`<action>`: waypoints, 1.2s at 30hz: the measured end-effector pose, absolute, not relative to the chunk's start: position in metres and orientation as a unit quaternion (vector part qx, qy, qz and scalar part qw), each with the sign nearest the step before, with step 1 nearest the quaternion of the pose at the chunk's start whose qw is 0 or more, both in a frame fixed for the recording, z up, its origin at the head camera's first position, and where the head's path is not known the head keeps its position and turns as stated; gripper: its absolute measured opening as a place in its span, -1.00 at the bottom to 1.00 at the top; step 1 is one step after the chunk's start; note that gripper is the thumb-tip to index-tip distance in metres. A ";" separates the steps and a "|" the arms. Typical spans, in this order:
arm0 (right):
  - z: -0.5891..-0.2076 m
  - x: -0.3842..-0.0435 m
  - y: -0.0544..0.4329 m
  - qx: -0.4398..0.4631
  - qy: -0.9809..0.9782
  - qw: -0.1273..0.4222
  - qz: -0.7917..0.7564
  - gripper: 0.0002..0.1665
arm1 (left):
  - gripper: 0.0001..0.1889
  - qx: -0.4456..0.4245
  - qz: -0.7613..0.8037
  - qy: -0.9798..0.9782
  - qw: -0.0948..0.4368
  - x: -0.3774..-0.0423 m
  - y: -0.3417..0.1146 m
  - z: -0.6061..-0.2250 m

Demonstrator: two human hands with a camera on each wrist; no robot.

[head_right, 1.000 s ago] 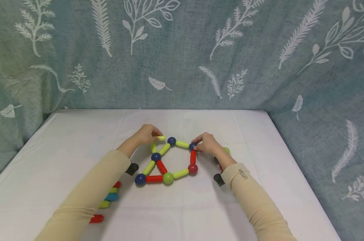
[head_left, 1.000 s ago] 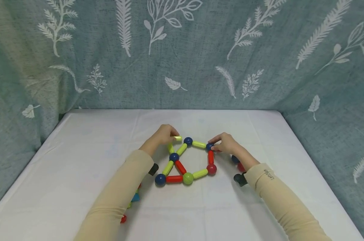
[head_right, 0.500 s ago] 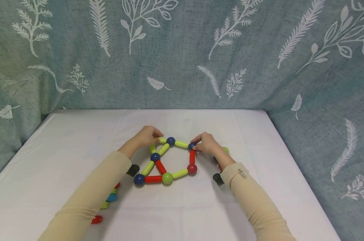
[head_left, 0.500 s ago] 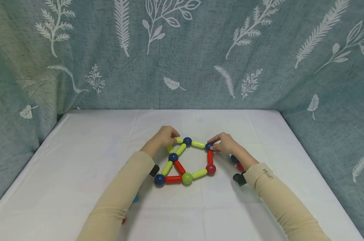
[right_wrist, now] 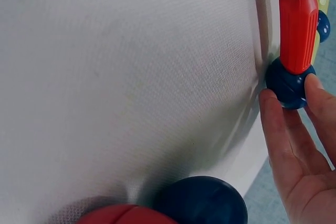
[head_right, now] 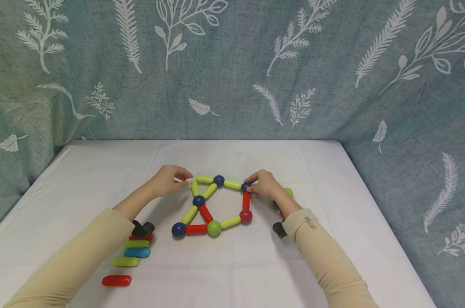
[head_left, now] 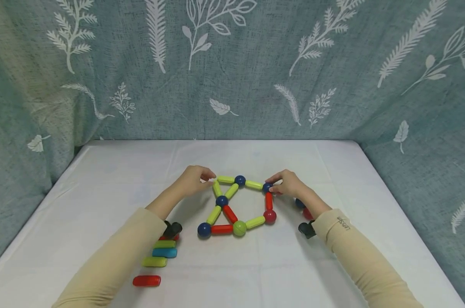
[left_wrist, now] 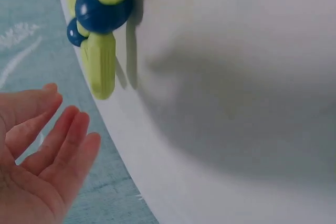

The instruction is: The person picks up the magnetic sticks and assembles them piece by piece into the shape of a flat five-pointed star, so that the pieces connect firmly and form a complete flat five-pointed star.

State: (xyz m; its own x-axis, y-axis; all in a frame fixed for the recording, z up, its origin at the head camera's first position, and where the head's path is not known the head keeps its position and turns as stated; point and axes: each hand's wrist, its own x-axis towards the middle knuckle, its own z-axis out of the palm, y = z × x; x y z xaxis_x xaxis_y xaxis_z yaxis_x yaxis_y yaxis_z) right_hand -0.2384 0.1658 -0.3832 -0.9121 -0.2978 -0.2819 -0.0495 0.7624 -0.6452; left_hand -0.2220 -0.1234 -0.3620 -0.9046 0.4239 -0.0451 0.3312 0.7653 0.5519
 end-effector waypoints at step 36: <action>-0.382 -0.221 0.171 -0.110 0.932 0.177 -0.297 -0.65 | -0.83 0.151 0.259 0.951 0.081 -0.150 -0.142 -0.375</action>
